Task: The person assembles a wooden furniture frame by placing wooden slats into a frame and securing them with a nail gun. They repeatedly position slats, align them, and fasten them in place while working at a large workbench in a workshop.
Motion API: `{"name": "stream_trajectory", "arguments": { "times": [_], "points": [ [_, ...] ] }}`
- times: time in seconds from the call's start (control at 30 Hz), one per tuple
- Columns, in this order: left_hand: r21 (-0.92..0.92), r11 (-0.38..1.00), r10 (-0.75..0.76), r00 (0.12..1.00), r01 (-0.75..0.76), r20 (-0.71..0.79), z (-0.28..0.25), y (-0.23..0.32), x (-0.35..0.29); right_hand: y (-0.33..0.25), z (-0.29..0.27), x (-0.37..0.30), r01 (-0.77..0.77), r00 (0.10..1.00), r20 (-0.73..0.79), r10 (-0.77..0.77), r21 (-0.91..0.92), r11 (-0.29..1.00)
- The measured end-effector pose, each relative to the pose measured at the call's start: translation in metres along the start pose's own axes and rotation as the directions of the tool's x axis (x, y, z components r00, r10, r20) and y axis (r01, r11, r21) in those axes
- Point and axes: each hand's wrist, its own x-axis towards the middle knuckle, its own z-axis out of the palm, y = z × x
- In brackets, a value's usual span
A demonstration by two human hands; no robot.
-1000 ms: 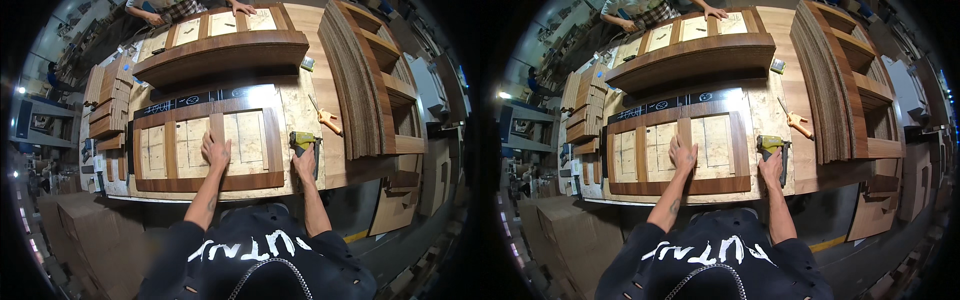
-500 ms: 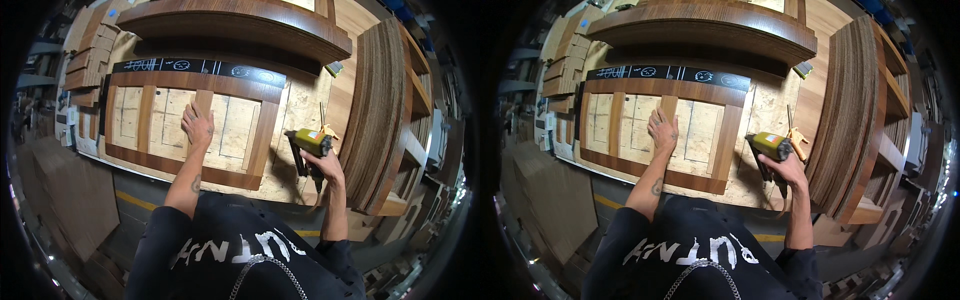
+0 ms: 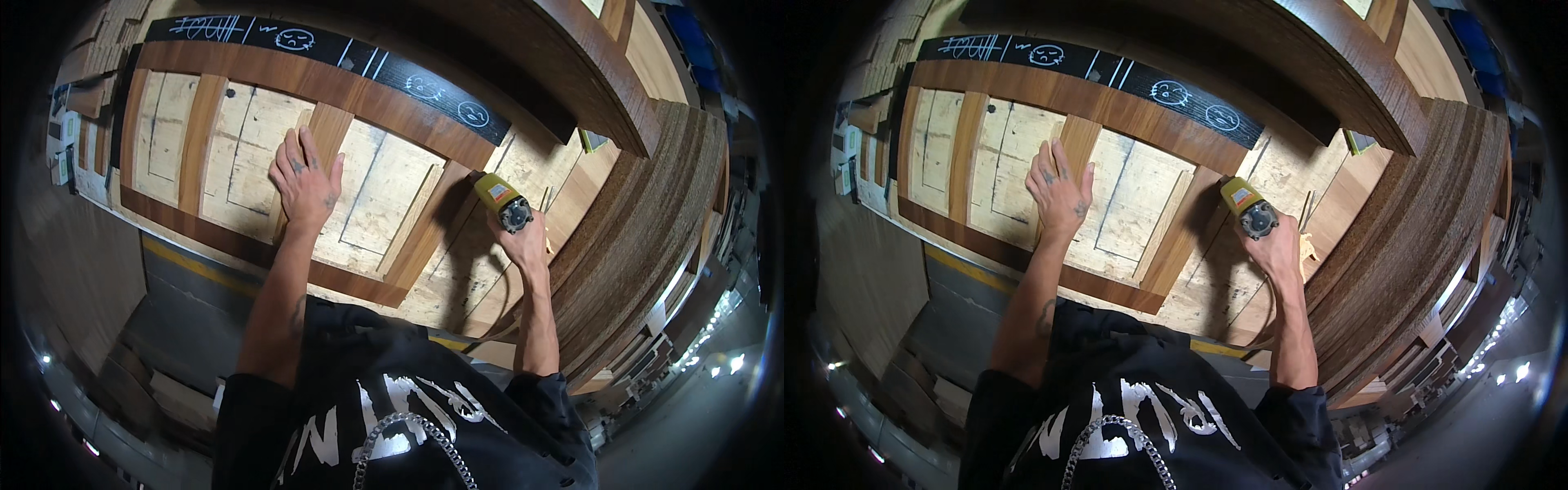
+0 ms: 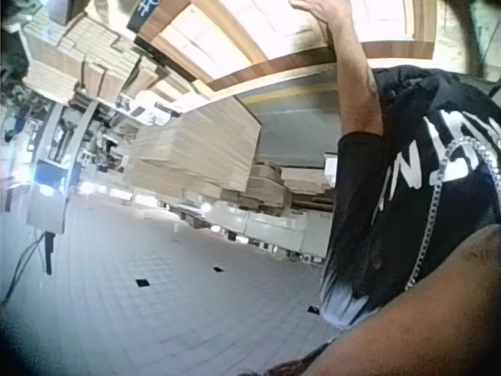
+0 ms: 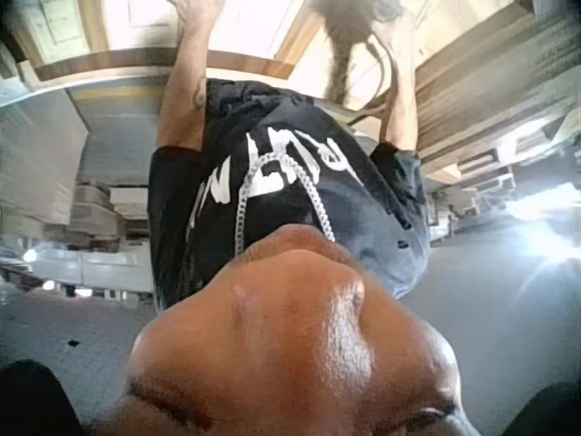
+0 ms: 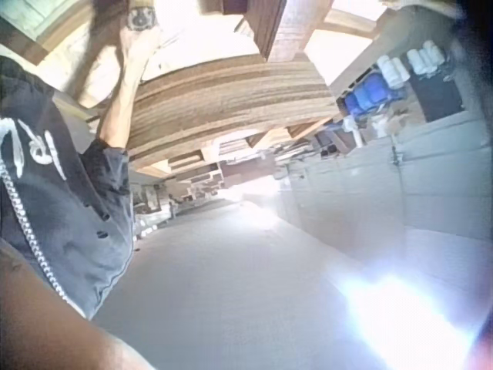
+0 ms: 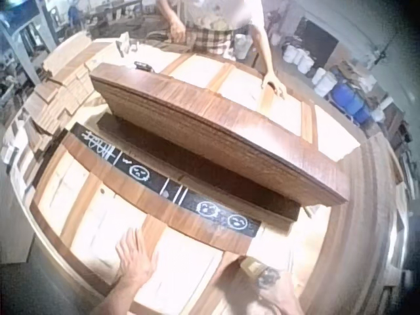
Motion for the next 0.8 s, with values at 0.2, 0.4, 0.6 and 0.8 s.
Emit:
{"name": "stream_trajectory", "arguments": {
  "times": [0.2, 0.4, 0.6, 0.8],
  "points": [
    [-0.005, 1.000, -0.020, 0.999, 0.021, 0.041, 0.000, -0.001, 0.000, 0.009, -0.007, 0.008, -0.002, 0.997, 0.071, 0.003, -0.016, 1.000],
    [-0.001, 1.000, -0.025, 0.999, 0.025, 0.049, 0.001, -0.001, 0.000, 0.007, -0.006, 0.007, 0.048, 0.998, 0.029, -0.049, 0.036, 0.998],
    [-0.024, 0.999, -0.027, 0.999, 0.028, 0.048, 0.000, 0.000, 0.000, 0.001, -0.008, 0.008, 0.043, 0.998, 0.043, -0.044, 0.020, 0.999],
    [-0.031, 0.999, -0.020, 0.999, 0.021, 0.024, 0.002, 0.000, 0.000, -0.007, -0.008, 0.011, 0.075, 0.997, 0.032, -0.074, -0.045, 0.996]
  ]
}}
